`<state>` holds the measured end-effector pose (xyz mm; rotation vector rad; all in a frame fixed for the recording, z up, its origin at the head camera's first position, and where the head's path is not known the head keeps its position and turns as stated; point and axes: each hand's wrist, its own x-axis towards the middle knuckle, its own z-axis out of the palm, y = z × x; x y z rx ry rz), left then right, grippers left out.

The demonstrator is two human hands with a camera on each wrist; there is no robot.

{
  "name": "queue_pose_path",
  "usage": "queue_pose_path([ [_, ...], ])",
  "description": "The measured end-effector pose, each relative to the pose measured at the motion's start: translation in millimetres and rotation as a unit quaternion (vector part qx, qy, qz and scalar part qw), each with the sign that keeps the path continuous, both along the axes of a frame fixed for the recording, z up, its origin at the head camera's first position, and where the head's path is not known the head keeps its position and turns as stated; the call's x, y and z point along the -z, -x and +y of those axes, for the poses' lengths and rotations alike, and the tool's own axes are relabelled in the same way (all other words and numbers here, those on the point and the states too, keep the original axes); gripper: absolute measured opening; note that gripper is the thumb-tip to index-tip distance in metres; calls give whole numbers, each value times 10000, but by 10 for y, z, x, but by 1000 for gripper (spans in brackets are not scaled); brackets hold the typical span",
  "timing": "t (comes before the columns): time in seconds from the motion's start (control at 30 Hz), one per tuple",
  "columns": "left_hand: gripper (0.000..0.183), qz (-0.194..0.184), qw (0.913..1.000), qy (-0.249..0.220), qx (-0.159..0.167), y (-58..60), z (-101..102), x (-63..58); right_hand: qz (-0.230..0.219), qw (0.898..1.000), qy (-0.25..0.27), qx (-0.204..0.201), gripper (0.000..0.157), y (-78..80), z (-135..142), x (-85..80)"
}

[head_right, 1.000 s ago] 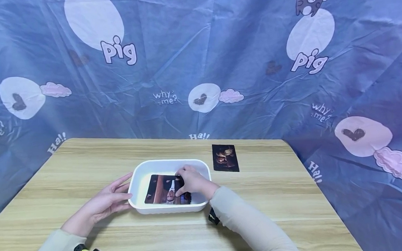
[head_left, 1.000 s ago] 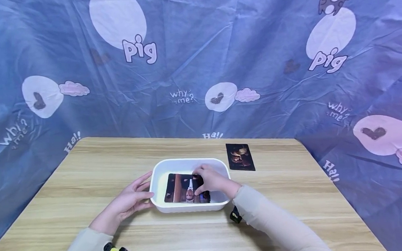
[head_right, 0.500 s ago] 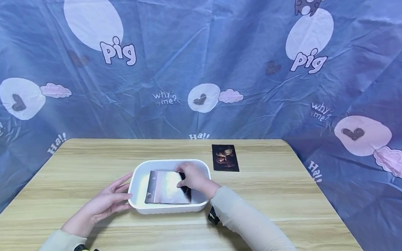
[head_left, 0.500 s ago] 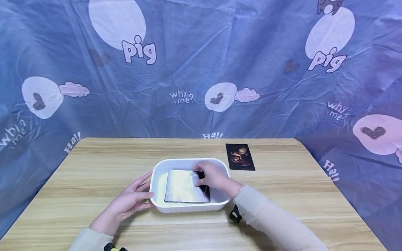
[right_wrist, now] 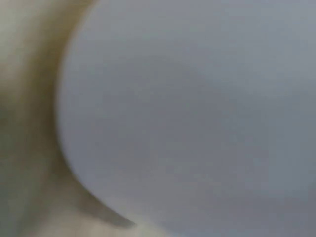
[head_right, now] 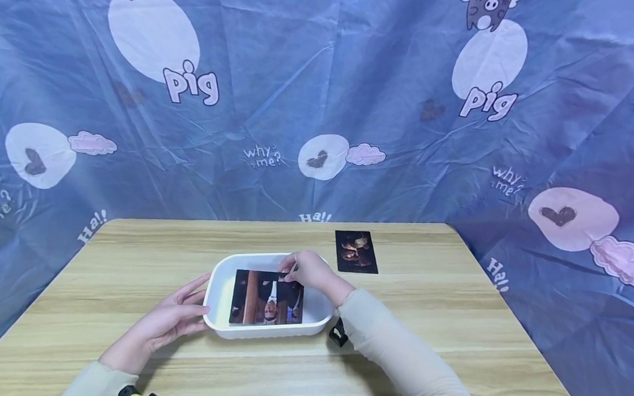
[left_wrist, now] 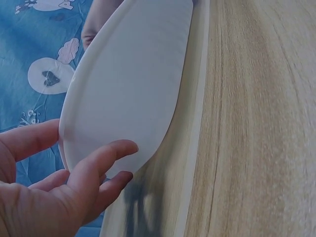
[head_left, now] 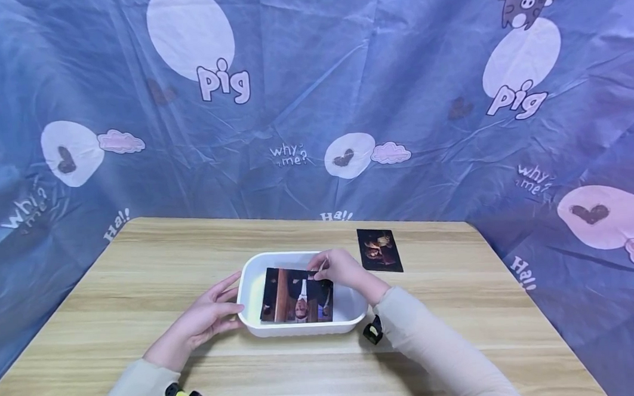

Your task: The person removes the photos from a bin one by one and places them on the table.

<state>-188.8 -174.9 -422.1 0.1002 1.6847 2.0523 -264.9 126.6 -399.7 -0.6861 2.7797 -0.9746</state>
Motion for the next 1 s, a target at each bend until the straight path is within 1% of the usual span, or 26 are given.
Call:
queue_pose_path([
  [0.13, 87, -2, 10000, -30, -4, 4, 6, 5, -279, 9993, 216, -81, 17, 2, 46, -123],
  [0.27, 88, -25, 10000, -49, 8, -1, 2, 22, -614, 9970, 467, 7, 19, 21, 115, -214],
  [0.4, 88, -10, 10000, -52, 23, -1, 4, 30, -789, 9931, 759, 422, 21, 53, 212, -296],
  [0.53, 87, 23, 10000, -22, 13, 7, 15, 24, -994, 9844, 1150, 884, 26, 94, 351, -371],
  [0.6, 86, 3, 10000, -3, -8, 9, 19, 22, -1101, 9779, 1423, 1067, 27, 118, 436, -391],
  [0.67, 86, -13, 10000, 7, -24, 10, 24, 20, -1159, 9709, 1751, 1149, 30, 146, 540, -392],
  [0.73, 86, -27, 10000, 4, -31, 11, 26, 19, -1186, 9617, 2104, 1298, 32, 170, 656, -383],
  [0.87, 86, -42, 10000, -4, -31, 10, 25, 13, -1234, 9420, 2758, 1460, 38, 183, 935, -345],
  [0.93, 86, -58, 10000, 2, -28, 9, 23, 10, -1301, 9305, 3032, 1590, 37, 181, 1099, -315],
  [1.0, 86, -77, 10000, 12, -30, 9, 20, 10, -1353, 9201, 3257, 1705, 29, 175, 1267, -279],
])
